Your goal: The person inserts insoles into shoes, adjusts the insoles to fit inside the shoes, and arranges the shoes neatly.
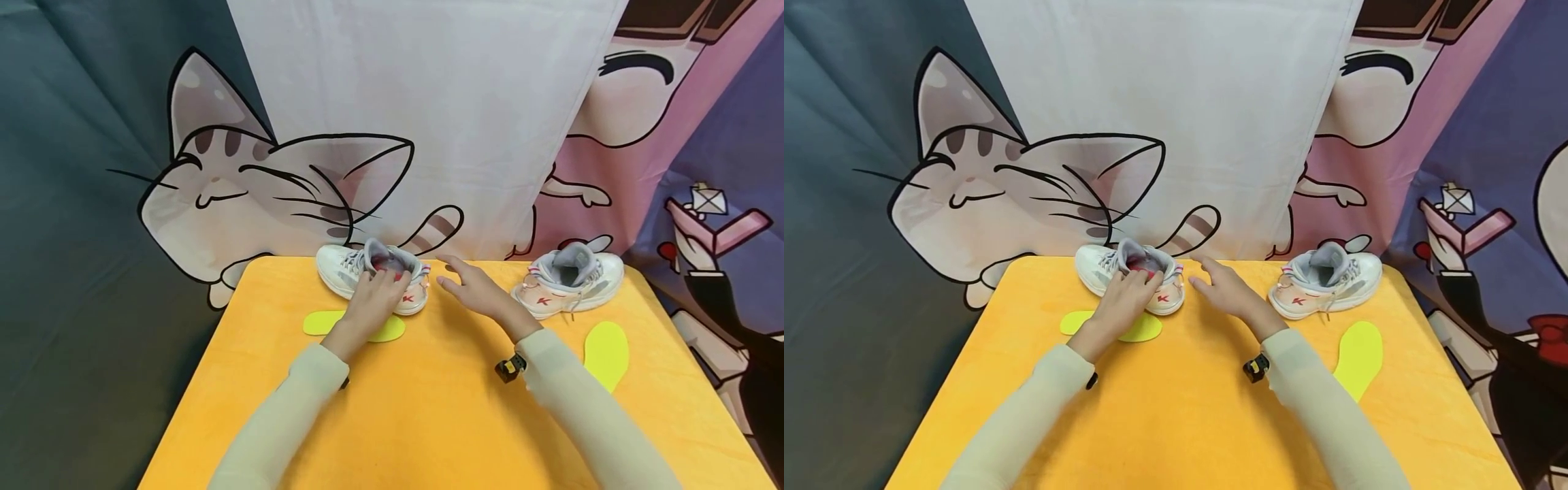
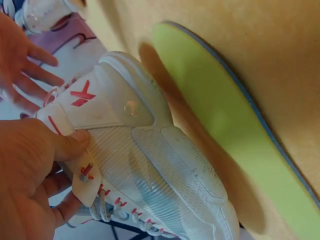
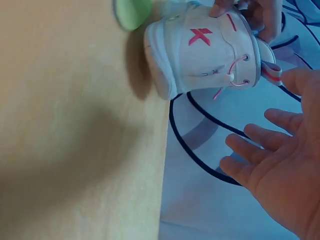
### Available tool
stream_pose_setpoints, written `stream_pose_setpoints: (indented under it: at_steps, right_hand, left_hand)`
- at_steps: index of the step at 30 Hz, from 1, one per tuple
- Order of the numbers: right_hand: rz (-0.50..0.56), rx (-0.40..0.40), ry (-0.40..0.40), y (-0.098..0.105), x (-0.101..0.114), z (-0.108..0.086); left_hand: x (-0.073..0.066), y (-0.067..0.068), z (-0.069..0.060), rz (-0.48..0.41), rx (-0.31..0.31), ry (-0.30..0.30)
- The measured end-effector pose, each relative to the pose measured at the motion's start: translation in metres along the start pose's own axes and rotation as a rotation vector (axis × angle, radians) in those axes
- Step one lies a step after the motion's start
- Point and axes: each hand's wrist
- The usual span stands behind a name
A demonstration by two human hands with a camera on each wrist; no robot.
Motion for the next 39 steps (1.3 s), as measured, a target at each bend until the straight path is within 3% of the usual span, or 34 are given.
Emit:
stream_pose_setpoints:
  at_steps: [4,12,17,27,33,39]
  right_hand:
    - [0.183,0.027,-0.018,0.001,-0.002,0.004]
    - [0.549,0.178,-0.125,0.002,-0.008,0.002]
    - [0.618,0.244,-0.160,-0.004,-0.009,-0.005]
    - [0.700,0.280,-0.206,-0.018,-0.020,-0.031]
    - [0.765,0.234,-0.225,-0.028,-0.020,-0.054]
    - [0.764,0.132,-0.263,-0.033,-0.009,-0.071]
  left_hand:
    - [-0.007,0.008,-0.006,0.008,-0.064,-0.047]
    - [-0.022,0.018,-0.019,-0.023,-0.151,-0.161]
    - [-0.029,0.020,-0.026,-0.030,-0.175,-0.232]
    - [-0.040,0.020,-0.033,-0.036,-0.269,-0.388]
    - [-0.046,0.017,-0.039,-0.050,-0.282,-0.463]
    - [-0.048,0.017,-0.041,-0.071,-0.300,-0.489]
Point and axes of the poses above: each hand's wrist, its own z-axis towards the middle knuckle, its own y-axis out of the back of the hand, x = y × z
